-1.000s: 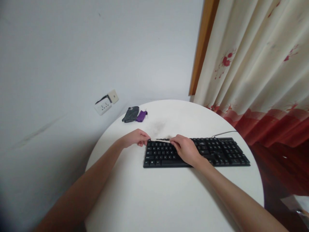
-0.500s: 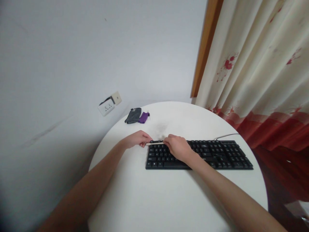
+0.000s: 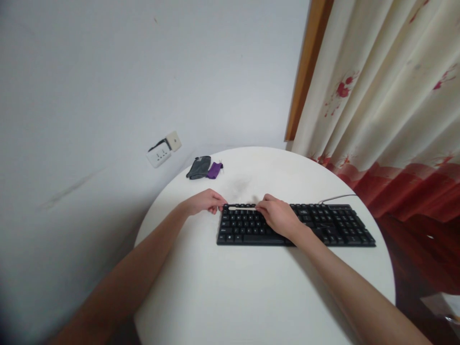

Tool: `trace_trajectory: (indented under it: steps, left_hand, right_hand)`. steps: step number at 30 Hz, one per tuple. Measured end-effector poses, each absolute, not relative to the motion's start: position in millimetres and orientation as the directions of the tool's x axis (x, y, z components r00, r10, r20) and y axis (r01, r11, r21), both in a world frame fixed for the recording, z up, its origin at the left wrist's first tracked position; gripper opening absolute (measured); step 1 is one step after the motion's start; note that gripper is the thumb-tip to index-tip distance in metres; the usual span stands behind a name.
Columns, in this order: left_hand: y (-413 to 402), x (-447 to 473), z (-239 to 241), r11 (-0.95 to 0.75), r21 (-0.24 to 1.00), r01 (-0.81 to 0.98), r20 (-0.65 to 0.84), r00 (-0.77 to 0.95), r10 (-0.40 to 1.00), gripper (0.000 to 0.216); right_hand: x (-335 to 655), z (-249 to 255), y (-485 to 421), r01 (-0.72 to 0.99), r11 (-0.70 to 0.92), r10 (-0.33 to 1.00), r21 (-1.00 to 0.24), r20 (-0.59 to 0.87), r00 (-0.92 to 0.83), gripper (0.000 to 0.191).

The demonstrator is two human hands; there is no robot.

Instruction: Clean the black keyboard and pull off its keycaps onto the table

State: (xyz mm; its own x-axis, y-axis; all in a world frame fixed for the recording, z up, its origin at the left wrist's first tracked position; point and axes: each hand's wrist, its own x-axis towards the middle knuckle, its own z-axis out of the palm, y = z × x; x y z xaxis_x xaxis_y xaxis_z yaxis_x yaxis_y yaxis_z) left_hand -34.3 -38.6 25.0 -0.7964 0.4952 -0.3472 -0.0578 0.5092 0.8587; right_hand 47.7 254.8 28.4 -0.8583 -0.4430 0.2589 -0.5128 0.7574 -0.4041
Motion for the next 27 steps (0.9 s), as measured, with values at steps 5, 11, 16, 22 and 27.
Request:
trace_trajectory:
  steps: [5,11,16,22,27]
  left_hand:
    - [-39.5,-34.4,23.9,0.511,0.859,-0.037,-0.335,-0.796,0.505,0.036]
    - [-39.7,-34.5,23.4,0.519,0.854,-0.031,-0.333,-0.800,0.500,0.033]
    - [-38.9,-33.4,24.7,0.510,0.860,-0.031,-0.327,-0.800,0.503,0.032]
    - [-40.9,-34.7,23.5,0.493,0.870,-0.027,-0.316,-0.798,0.513,0.030]
    - [-42.3,-36.7,21.4,0.503,0.864,-0.006,-0.310,-0.793,0.524,0.032]
  right_hand:
    - [49.4,28.0,256.6,-0.499,0.774,-0.420,-0.391,0.272,-0.865,0.026]
    - [48.9,26.6,265.0,-0.500,0.762,-0.416,-0.411,0.281,-0.865,0.026]
    - [50.9,24.3,267.7,-0.500,0.758,-0.411,-0.420,0.288,-0.865,0.025]
    - [55.0,25.5,261.2,-0.500,0.761,-0.404,-0.412,0.303,-0.863,0.026]
    - [59.1,24.7,244.7,-0.496,0.790,-0.404,-0.360,0.303,-0.863,0.029]
